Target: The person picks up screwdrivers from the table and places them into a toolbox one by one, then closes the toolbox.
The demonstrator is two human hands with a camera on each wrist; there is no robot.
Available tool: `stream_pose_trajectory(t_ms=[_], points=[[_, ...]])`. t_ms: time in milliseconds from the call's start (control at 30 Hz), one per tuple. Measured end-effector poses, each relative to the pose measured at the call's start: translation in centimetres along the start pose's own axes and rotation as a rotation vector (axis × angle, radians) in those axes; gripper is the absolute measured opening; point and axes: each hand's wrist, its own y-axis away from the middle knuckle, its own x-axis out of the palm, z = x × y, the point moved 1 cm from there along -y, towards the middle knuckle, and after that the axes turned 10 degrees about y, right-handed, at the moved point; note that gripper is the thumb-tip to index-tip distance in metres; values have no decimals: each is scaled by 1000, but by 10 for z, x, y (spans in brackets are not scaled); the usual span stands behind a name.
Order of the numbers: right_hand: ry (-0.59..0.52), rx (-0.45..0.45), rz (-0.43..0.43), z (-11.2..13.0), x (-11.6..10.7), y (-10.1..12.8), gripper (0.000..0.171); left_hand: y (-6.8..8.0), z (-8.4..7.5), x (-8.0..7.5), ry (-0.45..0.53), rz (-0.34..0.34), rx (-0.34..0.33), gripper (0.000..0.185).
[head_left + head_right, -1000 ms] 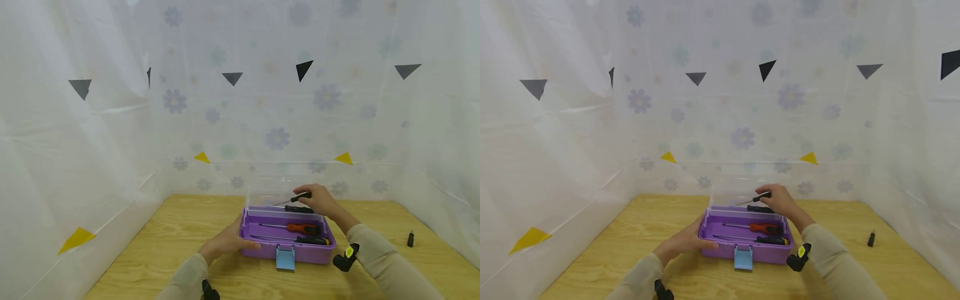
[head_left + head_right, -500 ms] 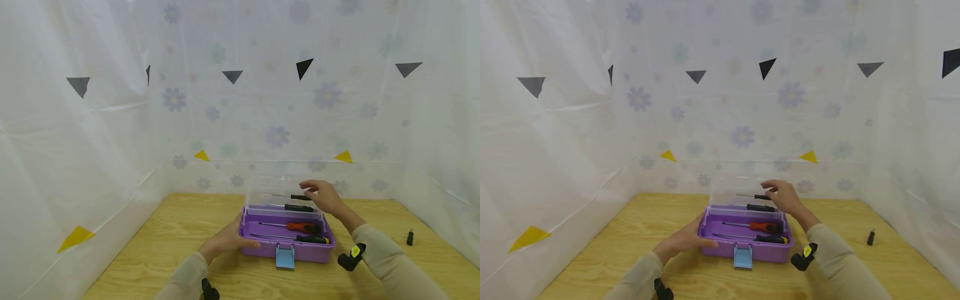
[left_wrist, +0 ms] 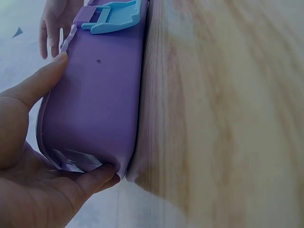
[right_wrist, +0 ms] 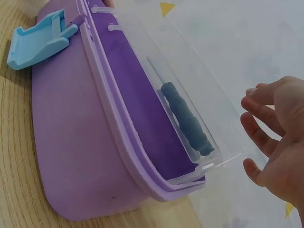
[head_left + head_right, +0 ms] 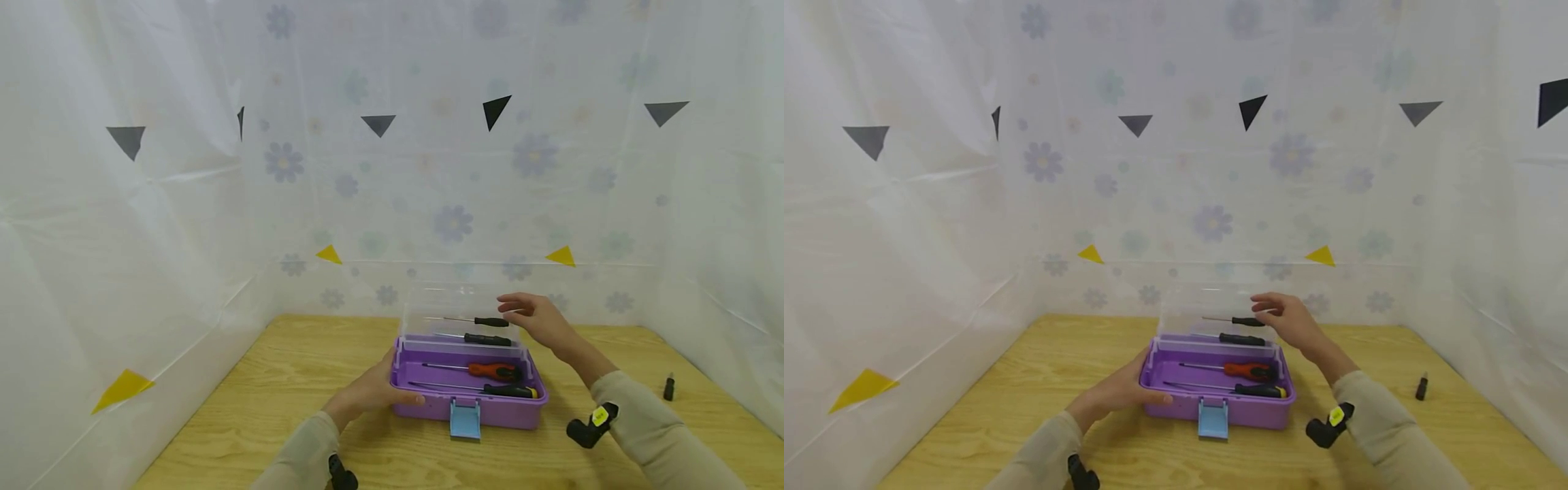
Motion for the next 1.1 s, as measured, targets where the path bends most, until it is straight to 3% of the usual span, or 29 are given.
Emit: stream_pose_trajectory(t_ms=[367,1100], points=[[-5,43,52,4,-11,10,46,-1,-1,1,28,25,20,121],[20,39,51,-7,-26,24,48,-3,2,1,18,19,14,121]])
